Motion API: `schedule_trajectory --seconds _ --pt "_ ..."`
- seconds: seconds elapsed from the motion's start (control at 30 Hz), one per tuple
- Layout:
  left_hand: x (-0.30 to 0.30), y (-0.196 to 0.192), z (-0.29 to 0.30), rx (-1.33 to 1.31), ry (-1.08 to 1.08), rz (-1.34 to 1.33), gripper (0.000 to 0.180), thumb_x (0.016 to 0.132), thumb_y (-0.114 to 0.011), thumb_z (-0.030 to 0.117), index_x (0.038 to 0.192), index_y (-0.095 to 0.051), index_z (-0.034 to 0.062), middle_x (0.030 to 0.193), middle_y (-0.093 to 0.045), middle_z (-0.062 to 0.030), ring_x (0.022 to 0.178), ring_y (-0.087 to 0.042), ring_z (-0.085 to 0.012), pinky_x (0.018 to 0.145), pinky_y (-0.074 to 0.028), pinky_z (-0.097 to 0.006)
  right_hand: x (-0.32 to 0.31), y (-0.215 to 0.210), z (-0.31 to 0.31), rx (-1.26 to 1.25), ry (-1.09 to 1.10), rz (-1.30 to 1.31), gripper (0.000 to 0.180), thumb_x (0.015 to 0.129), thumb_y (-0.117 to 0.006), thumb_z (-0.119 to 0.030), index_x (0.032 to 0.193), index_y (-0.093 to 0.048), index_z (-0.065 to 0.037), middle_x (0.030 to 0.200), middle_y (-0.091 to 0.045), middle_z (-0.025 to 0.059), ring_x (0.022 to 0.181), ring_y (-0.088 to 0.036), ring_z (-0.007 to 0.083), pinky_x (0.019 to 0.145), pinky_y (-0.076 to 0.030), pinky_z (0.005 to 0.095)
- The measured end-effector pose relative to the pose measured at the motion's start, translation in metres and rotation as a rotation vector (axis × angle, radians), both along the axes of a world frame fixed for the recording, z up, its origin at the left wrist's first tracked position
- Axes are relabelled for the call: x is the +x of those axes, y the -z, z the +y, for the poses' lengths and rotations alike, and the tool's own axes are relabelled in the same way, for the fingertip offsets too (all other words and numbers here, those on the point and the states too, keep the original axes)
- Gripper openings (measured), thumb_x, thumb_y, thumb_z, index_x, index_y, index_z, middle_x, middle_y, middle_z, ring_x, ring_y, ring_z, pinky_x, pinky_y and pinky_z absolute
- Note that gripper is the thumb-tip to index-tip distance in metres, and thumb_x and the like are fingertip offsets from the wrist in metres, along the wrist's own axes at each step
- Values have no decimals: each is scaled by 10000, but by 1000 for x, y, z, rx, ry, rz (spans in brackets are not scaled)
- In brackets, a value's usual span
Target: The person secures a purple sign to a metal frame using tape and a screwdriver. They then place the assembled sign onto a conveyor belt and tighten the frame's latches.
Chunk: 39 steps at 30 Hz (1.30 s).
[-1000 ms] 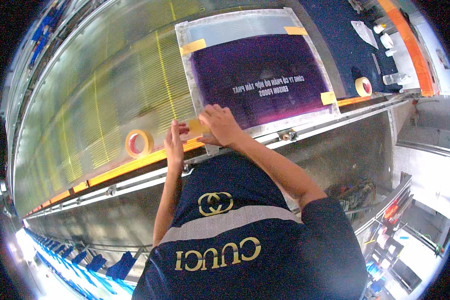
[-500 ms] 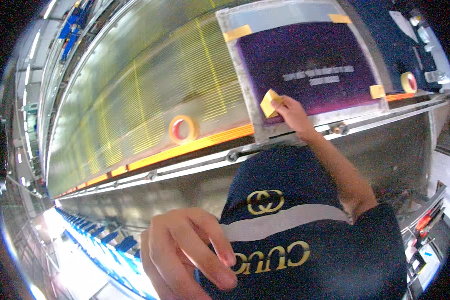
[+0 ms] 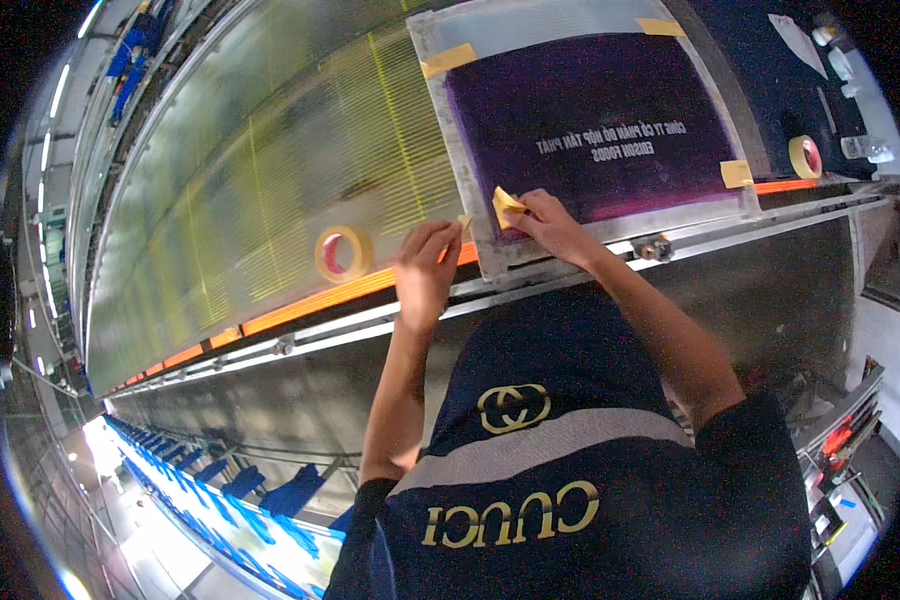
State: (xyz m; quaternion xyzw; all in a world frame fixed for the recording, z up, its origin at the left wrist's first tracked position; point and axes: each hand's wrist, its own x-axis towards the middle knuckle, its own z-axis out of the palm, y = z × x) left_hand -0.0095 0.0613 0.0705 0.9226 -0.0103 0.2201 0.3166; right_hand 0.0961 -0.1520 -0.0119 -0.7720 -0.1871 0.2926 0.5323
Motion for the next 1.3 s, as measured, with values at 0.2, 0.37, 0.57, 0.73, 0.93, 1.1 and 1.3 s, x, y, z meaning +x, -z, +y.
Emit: schedule_trajectory --seconds 0.2,0.37,0.57,0.73,0.93,1.1,1.3 --pt "19 64 -11 182 22 70 118 822 -710 53 938 -691 60 905 -653 -90 833 -649 -306 694 -542 -418 0 -8 0 35 6 -98 391 992 -618 -411 1102 -680 -42 998 -539 84 939 -497 209 827 -400 327" --pt "11 64 -14 301 50 223 163 834 -679 57 994 -686 86 884 -623 -88 825 -637 -312 700 -543 -428 -2 -14 -1 6 -7 -75 417 972 -639 -438 1109 -701 -48 1035 -549 110 979 -493 236 864 -397 340" --pt "5 69 -11 310 92 246 268 818 -673 57 1085 -652 77 931 -623 -90 855 -637 -326 719 -545 -447 -8 -21 1 -85 -112 -243 458 967 -642 -445 1191 -684 -47 1131 -524 114 1063 -480 248 951 -397 377" --pt "5 72 -8 342 113 231 204 822 -639 75 1020 -662 32 892 -612 -83 824 -641 -279 712 -525 -410 -10 -26 3 -180 -209 -526 411 914 -693 -426 1155 -730 -95 1154 -586 143 1088 -520 314 943 -451 425" --pt "4 74 -9 242 96 228 139 804 -650 65 939 -638 33 907 -608 -101 823 -639 -299 723 -531 -422 23 -5 6 -86 -296 -768 269 833 -772 -190 1086 -765 -97 1032 -645 70 988 -588 272 892 -493 398" --pt "2 77 -5 -120 70 288 138 905 -623 76 1004 -648 -16 1045 -666 -108 932 -686 -313 788 -572 -407 23 6 33 92 -266 -751 256 785 -799 -157 1037 -780 -110 929 -639 53 891 -601 256 803 -513 378" --pt "-10 83 -13 -1551 -370 371 360 1033 -554 215 1283 -520 -40 1105 -665 -138 980 -697 -237 813 -595 -361 13 -12 49 -107 -274 -874 211 790 -783 -256 980 -782 -164 902 -590 19 867 -566 241 787 -462 374"
